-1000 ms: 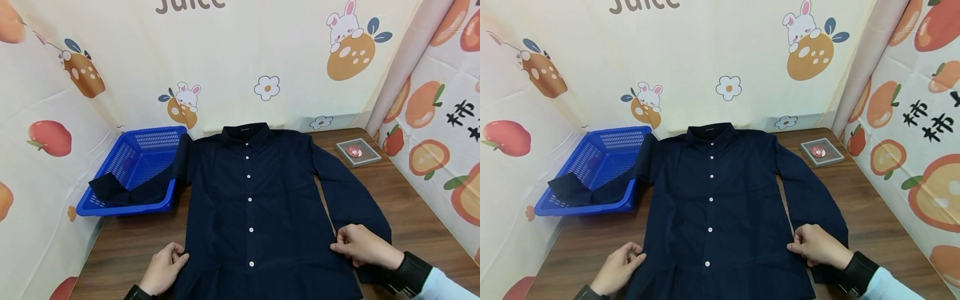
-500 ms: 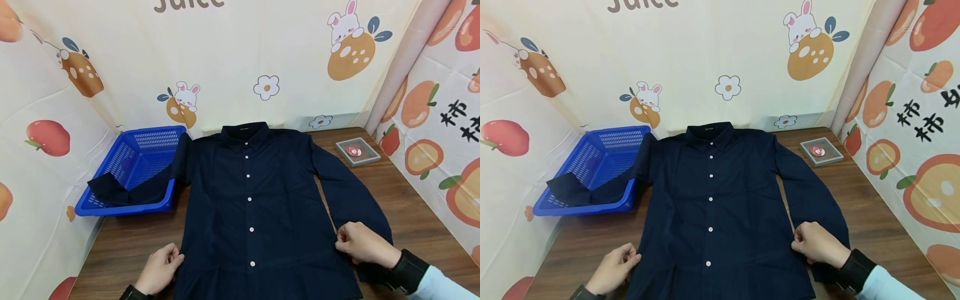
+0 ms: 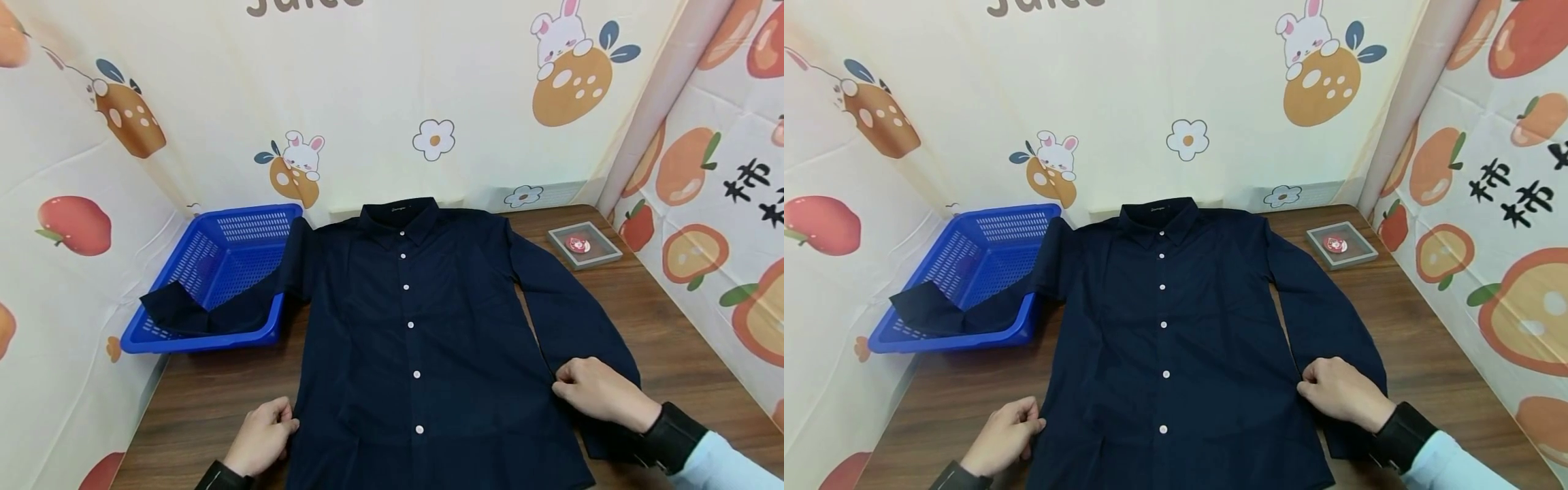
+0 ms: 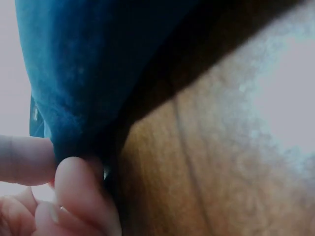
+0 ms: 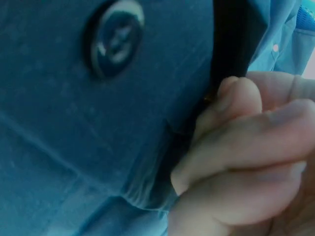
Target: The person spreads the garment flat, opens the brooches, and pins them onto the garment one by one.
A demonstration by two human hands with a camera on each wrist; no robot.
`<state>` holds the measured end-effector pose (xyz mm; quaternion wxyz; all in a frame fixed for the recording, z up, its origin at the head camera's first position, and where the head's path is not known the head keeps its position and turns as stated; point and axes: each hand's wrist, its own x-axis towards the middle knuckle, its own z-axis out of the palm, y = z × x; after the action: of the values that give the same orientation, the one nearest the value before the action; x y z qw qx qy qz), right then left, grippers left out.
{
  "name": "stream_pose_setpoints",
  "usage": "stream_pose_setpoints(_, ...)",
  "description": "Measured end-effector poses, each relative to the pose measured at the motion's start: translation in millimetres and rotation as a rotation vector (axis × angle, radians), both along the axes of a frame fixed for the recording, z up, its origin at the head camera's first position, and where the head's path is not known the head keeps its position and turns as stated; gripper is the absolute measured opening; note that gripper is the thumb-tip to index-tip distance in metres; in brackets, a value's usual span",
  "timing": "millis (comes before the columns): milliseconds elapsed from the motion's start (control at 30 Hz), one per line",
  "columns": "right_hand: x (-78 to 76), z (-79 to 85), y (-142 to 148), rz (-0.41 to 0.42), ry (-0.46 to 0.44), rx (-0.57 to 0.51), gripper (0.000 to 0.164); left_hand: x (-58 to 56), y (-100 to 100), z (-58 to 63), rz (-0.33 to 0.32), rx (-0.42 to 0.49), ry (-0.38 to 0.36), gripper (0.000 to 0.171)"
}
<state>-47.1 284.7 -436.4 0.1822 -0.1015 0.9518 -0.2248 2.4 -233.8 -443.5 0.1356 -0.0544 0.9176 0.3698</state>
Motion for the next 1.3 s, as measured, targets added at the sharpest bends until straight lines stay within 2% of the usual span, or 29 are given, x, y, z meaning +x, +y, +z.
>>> stream_pose_setpoints(167, -0.7, -2.7, 0.9, 0.029, 0.005, -0.010, 0.037, -6.3, 1.1, 1.2, -0.010, -0.131, 0.027, 0.019)
stream_pose_setpoints(300, -3.4, -4.2, 1.4, 0.055, 0.011, -0.057, 0.038, -23.6, 4.1, 4.6, -0.034, -0.206, 0.065, 0.029)
stream_pose_setpoints(400, -6.0, -7.2, 0.9, 0.078, -0.007, -0.100, 0.037, -37.5, 8.3, 5.2, -0.084, -0.248, 0.096, 0.034)
stream_pose_setpoints(467, -7.2, -9.3, 0.6, 0.092, -0.018, -0.121, 0.036, -42.3, 10.9, 3.6, -0.121, -0.268, 0.115, 0.033)
stream_pose_setpoints(600, -9.2, -9.3, 0.0, 0.102, -0.029, -0.139, 0.036, -43.3, 12.1, -0.6, -0.154, -0.296, 0.175, 0.032)
stream_pose_setpoints(800, -9.9, -7.0, 1.7, 0.095, -0.040, -0.139, 0.037, -43.3, 11.1, -3.5, -0.075, -0.376, 0.226, 0.030)
stream_pose_setpoints(900, -9.3, -7.0, 2.9, 0.092, -0.044, -0.143, 0.037, -45.0, 11.0, -3.9, -0.083, -0.383, 0.220, 0.031)
stream_pose_setpoints(1000, -9.0, -7.3, 3.5, 0.090, -0.058, -0.150, 0.037, -46.1, 9.2, -3.2, -0.110, -0.362, 0.216, 0.031)
stream_pose_setpoints(1100, -9.8, -8.1, 3.6, 0.093, -0.066, -0.152, 0.037, -45.2, 4.6, -1.3, -0.107, -0.333, 0.205, 0.030)
stream_pose_setpoints(1300, -11.4, -10.3, 4.0, 0.102, -0.052, -0.141, 0.035, -44.8, -7.5, -0.1, -0.108, -0.332, 0.130, 0.027)
